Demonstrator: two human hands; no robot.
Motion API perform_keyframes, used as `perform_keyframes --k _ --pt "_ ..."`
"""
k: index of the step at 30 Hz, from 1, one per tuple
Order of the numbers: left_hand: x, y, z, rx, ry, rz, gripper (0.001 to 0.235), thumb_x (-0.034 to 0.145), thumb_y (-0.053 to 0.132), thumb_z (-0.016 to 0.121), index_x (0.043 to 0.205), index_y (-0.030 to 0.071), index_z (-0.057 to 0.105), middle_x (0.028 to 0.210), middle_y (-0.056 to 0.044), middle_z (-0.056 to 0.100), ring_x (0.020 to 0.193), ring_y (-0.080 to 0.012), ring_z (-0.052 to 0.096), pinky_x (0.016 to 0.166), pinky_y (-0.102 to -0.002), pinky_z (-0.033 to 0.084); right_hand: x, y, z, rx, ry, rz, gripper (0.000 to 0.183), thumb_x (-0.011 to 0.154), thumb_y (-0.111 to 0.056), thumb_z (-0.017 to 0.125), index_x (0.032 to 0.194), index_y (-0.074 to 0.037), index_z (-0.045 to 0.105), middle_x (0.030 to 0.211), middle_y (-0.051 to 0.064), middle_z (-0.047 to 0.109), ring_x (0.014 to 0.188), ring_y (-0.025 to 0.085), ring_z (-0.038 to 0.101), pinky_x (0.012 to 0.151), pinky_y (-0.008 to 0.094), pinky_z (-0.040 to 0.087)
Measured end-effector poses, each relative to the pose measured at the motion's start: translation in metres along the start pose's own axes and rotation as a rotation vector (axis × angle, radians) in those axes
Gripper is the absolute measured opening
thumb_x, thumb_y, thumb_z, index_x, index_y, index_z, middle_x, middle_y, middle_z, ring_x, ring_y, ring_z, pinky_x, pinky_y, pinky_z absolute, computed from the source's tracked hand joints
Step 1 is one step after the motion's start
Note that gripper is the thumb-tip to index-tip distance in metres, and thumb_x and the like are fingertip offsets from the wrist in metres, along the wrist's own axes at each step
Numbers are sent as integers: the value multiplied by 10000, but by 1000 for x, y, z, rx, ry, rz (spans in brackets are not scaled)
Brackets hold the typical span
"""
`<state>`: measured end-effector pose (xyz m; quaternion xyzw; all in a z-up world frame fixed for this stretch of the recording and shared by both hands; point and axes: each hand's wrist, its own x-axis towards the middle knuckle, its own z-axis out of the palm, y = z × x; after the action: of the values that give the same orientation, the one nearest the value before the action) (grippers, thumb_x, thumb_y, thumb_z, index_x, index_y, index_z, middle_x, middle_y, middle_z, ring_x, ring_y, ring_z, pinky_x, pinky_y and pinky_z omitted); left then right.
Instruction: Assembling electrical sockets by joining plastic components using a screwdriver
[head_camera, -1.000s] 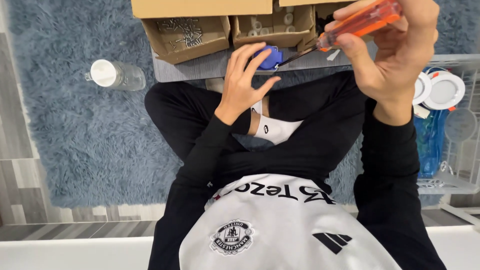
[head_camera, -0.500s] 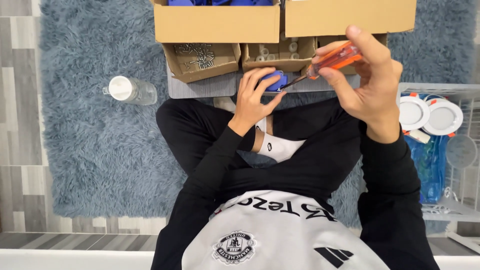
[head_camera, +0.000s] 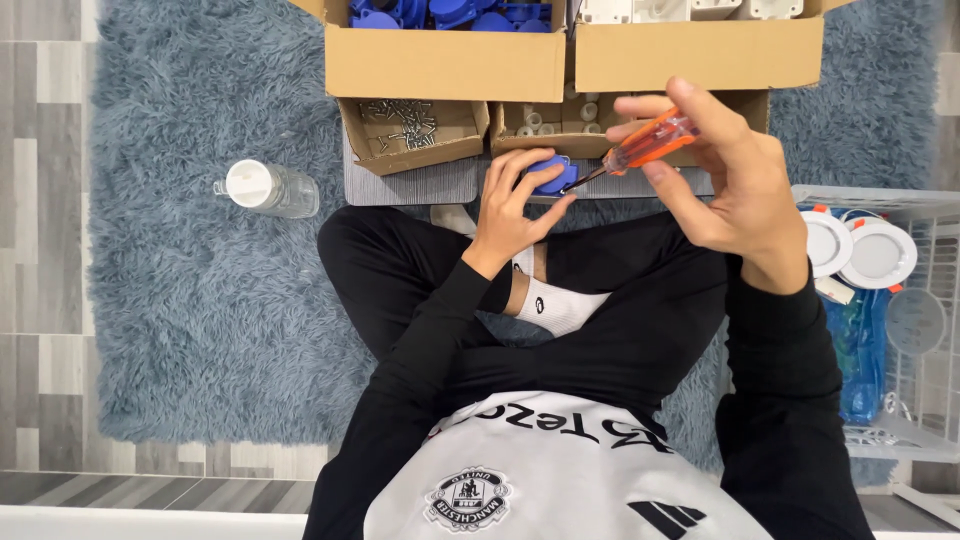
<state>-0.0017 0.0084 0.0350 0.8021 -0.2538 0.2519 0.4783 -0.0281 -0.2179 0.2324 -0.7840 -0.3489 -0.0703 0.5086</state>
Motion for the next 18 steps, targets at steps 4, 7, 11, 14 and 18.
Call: perform_keyframes --k 4,7,11,14,18 --pt "0 -2 2 -4 7 -4 398 879 195 942 1228 119 766 1424 -11 657 1307 -270 600 1173 -416 498 5 3 1 -187 70 -46 717 1000 179 856 1594 32 484 1392 300 713 1183 358 760 1014 401 643" --pt "0 -2 3 -6 17 -1 403 874 182 944 1229 121 762 1420 -13 660 1294 -271 606 1161 -414 508 6 13 5 -363 149 -96 674 952 95 1028 1481 97 612 1153 222 698 970 283 669 855 357 553" --pt "-1 -3 4 0 17 -4 402 877 183 943 1232 126 762 1421 -12 660 1293 -271 607 1164 -416 515 10 21 13 -461 208 -108 649 937 48 1094 1420 136 669 1010 177 648 837 249 589 766 340 500" --pt "-4 -6 5 9 4 -6 422 875 198 950 1248 136 764 1426 -10 658 1301 -272 603 1174 -422 514 16 20 18 -543 230 -194 663 935 30 1140 1391 154 676 1219 259 762 783 245 584 714 357 523" --pt "-3 -8 6 8 0 -11 419 877 201 951 1245 136 760 1405 -9 660 1269 -268 623 1149 -427 526 21 10 11 -646 187 -212 748 956 -124 1220 1437 120 702 1160 235 801 840 304 688 757 403 562"
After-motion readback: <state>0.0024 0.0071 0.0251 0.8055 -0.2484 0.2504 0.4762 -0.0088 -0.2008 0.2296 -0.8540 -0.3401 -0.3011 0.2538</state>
